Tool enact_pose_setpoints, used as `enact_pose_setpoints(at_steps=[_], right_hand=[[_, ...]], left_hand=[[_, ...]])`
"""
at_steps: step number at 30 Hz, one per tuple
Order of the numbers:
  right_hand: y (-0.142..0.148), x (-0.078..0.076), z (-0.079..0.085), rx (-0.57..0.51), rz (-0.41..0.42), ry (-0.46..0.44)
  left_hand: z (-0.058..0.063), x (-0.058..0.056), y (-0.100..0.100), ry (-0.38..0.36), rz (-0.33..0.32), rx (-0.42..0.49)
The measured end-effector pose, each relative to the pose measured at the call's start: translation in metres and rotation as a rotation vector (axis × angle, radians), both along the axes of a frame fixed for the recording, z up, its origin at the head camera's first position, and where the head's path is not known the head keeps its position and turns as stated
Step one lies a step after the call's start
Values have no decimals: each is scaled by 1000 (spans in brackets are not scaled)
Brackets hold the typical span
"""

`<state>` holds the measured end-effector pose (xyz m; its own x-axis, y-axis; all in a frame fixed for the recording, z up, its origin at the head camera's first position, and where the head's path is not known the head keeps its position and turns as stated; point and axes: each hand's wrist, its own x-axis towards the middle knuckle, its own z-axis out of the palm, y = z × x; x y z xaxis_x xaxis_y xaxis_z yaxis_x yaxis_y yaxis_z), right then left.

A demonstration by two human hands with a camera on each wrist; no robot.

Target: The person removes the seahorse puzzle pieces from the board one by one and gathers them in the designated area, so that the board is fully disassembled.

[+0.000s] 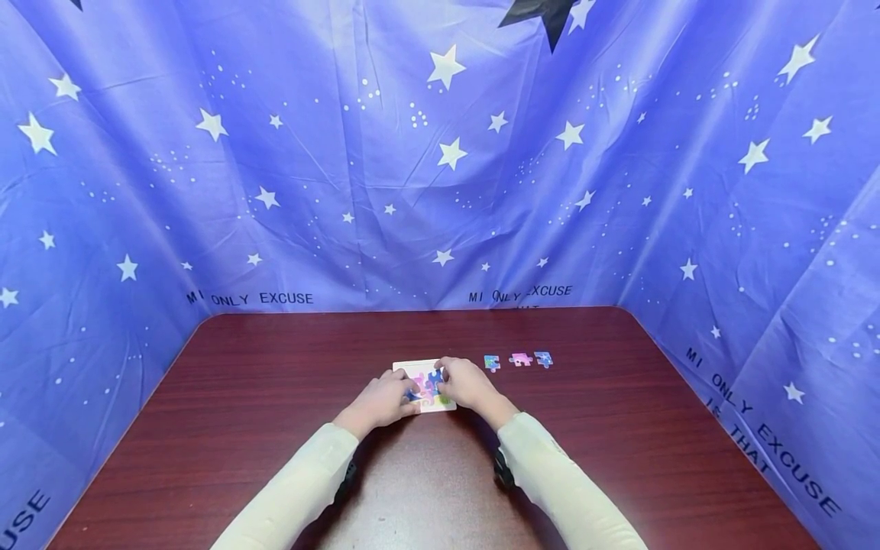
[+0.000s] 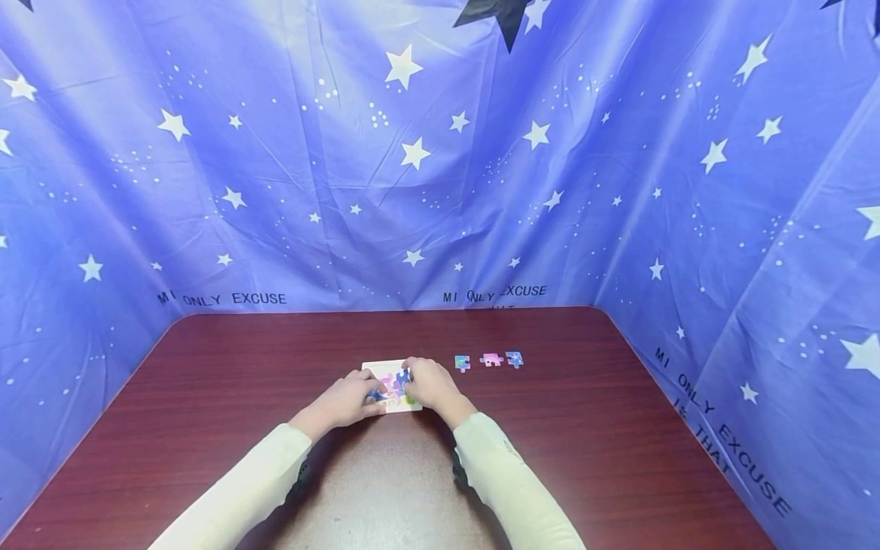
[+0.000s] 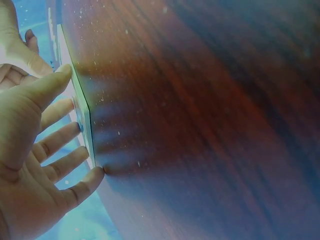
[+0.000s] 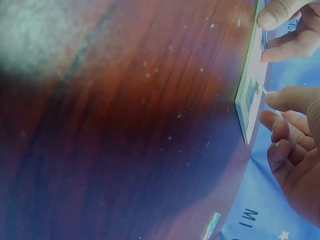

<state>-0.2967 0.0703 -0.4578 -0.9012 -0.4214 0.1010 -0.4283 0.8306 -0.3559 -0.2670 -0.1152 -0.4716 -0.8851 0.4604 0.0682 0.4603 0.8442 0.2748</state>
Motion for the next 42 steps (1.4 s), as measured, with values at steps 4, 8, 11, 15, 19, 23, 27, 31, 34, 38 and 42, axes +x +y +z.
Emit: enact_pose_setpoints(at_steps=[4,8,11,15,19,23,27,31,34,38,42], right_hand=[[2,-1,-4,-48,-1,-17],[3,-2,-6,-73,5,-17],[3,-1,-6,-76,2,-18],[3,0,-5,-53,-10,-8],[3,0,-4,-29,-29,-10],[3,-1,-4,-22,-41,-18],[4,-2,-4,-21,-37,-12],[7,-4,-3,-16,-25,-13],[9,-4,-3,-13,-22,-13],[11,-4,-2,-19,-34,-22],[14,-4,-2,-25,-41,-21]], left_hand=[[-1,0,0,-4,4,-2],[0,0,0,-6,5,-3],[0,0,0,-7,6,-4],[0,0,0,-5,5,-2],[-1,-1,0,-2,6,-4],[-3,-1,0,3,6,-11],[-4,-2,0,0,7,-7],[-3,-1,0,-9,8,-5],[-3,-1,0,-11,7,-10],[-3,-1,0,-12,7,-14],[-2,-1,0,-15,13,-16]])
